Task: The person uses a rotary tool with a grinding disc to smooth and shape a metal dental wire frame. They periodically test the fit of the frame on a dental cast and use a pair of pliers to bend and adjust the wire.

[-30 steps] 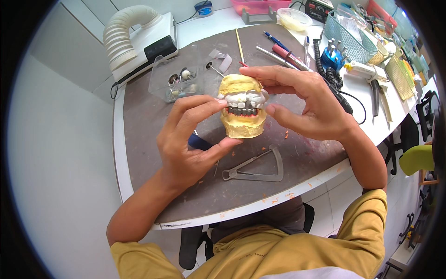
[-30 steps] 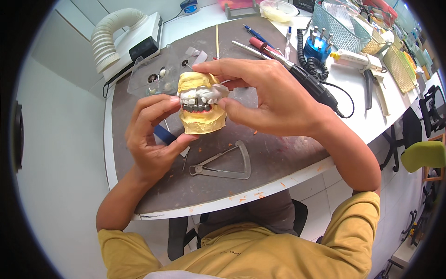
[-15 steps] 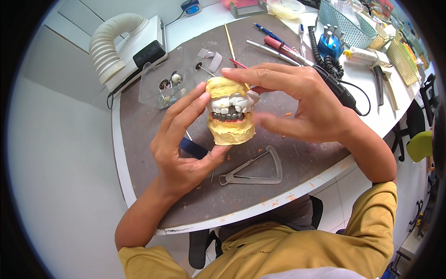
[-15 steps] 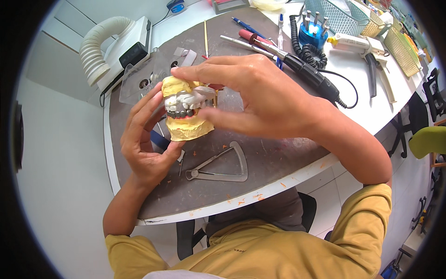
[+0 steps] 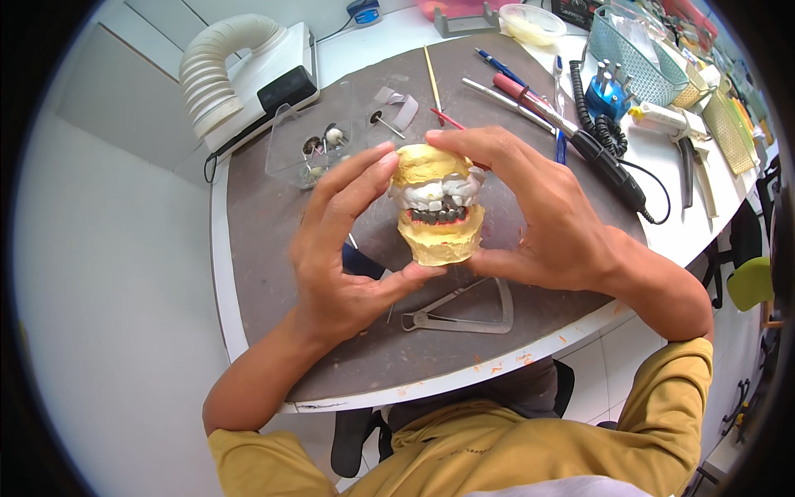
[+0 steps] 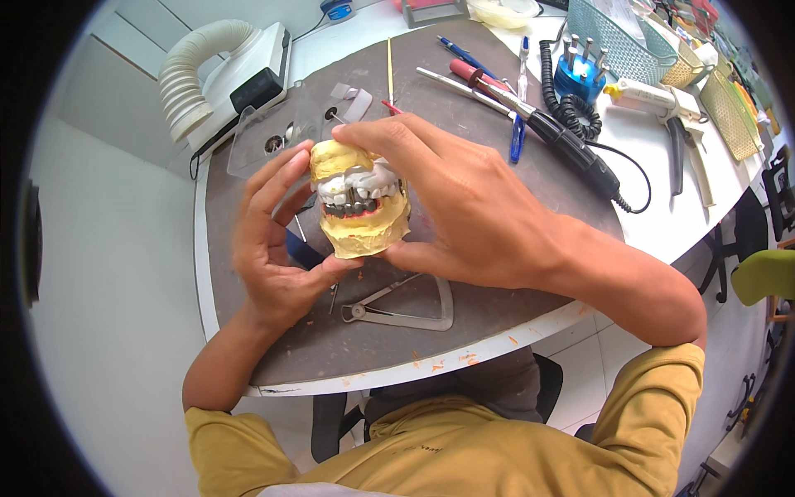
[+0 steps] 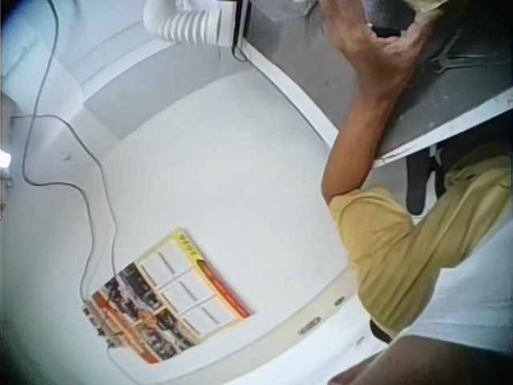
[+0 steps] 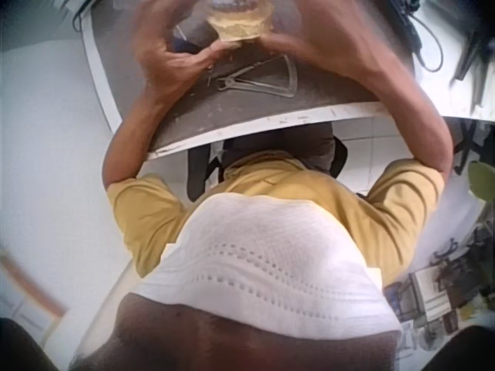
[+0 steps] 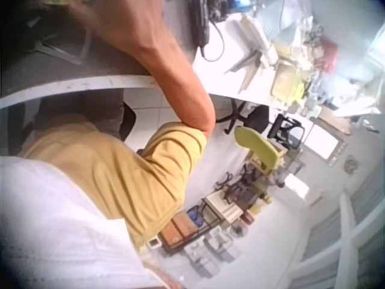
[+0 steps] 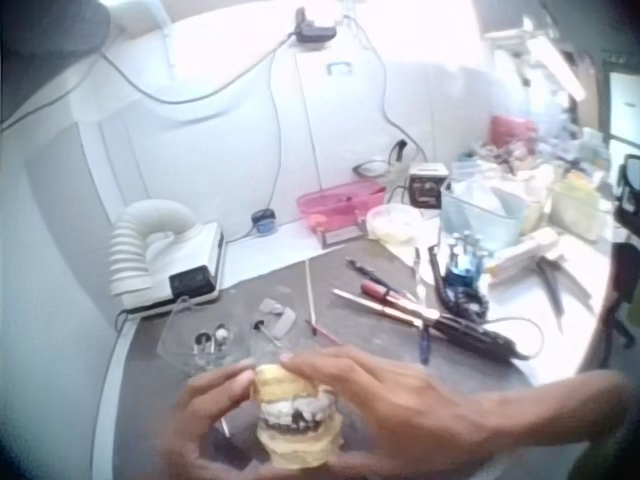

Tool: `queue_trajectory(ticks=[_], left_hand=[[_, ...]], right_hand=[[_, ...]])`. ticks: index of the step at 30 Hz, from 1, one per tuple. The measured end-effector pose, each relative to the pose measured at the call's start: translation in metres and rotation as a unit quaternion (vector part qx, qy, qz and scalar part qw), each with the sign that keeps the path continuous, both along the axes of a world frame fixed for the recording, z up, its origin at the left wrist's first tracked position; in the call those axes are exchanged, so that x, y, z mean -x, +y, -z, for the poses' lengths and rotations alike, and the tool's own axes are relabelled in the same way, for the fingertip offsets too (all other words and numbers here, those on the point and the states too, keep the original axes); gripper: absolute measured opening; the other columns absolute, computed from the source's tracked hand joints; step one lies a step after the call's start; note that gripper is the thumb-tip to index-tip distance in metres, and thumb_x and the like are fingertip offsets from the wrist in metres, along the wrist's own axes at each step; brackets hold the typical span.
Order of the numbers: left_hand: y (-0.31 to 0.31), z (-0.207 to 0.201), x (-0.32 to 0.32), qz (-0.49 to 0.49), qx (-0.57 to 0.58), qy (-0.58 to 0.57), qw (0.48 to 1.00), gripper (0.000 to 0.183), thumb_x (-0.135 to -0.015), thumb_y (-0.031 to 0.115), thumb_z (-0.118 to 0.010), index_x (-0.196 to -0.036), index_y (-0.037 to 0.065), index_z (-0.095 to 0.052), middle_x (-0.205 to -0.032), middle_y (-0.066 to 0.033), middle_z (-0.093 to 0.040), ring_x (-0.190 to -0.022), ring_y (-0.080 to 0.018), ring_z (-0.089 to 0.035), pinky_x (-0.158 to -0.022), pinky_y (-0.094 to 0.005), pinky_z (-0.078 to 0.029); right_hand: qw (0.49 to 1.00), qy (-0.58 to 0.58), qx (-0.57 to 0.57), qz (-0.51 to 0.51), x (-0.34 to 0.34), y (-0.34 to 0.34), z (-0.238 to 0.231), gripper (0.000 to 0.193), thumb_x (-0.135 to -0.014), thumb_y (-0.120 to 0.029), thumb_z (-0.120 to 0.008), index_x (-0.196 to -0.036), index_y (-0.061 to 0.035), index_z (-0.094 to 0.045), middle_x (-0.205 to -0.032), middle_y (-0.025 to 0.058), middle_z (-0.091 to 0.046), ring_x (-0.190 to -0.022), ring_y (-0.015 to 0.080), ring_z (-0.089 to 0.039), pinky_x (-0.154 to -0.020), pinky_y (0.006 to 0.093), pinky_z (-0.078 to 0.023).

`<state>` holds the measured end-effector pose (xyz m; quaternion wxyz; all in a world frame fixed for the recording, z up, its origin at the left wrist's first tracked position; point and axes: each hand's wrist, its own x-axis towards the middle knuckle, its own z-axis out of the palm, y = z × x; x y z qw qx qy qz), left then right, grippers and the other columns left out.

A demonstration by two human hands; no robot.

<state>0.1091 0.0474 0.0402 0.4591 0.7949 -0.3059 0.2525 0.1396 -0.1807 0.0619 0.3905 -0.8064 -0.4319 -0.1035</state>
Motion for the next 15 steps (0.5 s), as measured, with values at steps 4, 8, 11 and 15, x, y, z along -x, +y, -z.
queue_trajectory(ticks=[4, 8, 11, 15], left_hand=[[0.0034, 0.0015, -0.0021, 0.013, -0.019, -0.005, 1.0, 0.078, -0.062, 0.024, -0.089, -0.129, 0.001, -0.056, -0.13, -0.0182, -0.056, -0.115, -0.0298, -0.059, -0.095, -0.0372, -0.05], [0.0032, 0.0019, -0.0011, 0.013, -0.01, -0.013, 1.0, 0.077, -0.061, 0.025, -0.089, -0.128, 0.001, -0.057, -0.129, -0.0183, -0.056, -0.113, -0.0299, -0.06, -0.095, -0.0372, -0.051], [0.0032, 0.0013, -0.001, 0.012, -0.006, -0.044, 0.999, 0.076, -0.061, 0.025, -0.089, -0.126, 0.001, -0.059, -0.127, -0.0174, -0.057, -0.112, -0.0296, -0.06, -0.094, -0.0367, -0.051], [0.0098, -0.0003, -0.0005, 0.012, -0.07, -0.077, 0.994, 0.087, -0.062, 0.037, -0.089, -0.13, -0.005, -0.053, -0.13, -0.0207, -0.052, -0.116, -0.0278, -0.055, -0.098, -0.0381, -0.047]], right_hand=[[1.0, 0.004, -0.008, -0.014, -0.0009, 0.0013, 0.0025, 0.081, -0.064, -0.005, -0.078, -0.137, 0.0, -0.042, -0.132, 0.0188, -0.053, -0.119, 0.0311, -0.055, -0.098, 0.038, -0.047], [0.999, 0.022, -0.006, -0.027, -0.001, 0.0013, 0.0012, 0.081, -0.067, -0.006, -0.078, -0.138, 0.0009, -0.04, -0.135, 0.0175, -0.05, -0.122, 0.0273, -0.054, -0.101, 0.0382, -0.046], [0.999, 0.026, -0.016, -0.042, -0.0011, 0.0016, 0.003, 0.081, -0.068, -0.006, -0.078, -0.138, 0.0025, -0.038, -0.137, 0.0174, -0.048, -0.125, 0.0262, -0.051, -0.105, 0.0382, -0.043], [0.997, 0.046, -0.023, -0.065, -0.0016, 0.0027, 0.0046, 0.081, -0.07, -0.005, -0.077, -0.138, 0.0049, -0.036, -0.139, 0.0186, -0.045, -0.128, 0.0272, -0.048, -0.109, 0.0389, -0.04]])
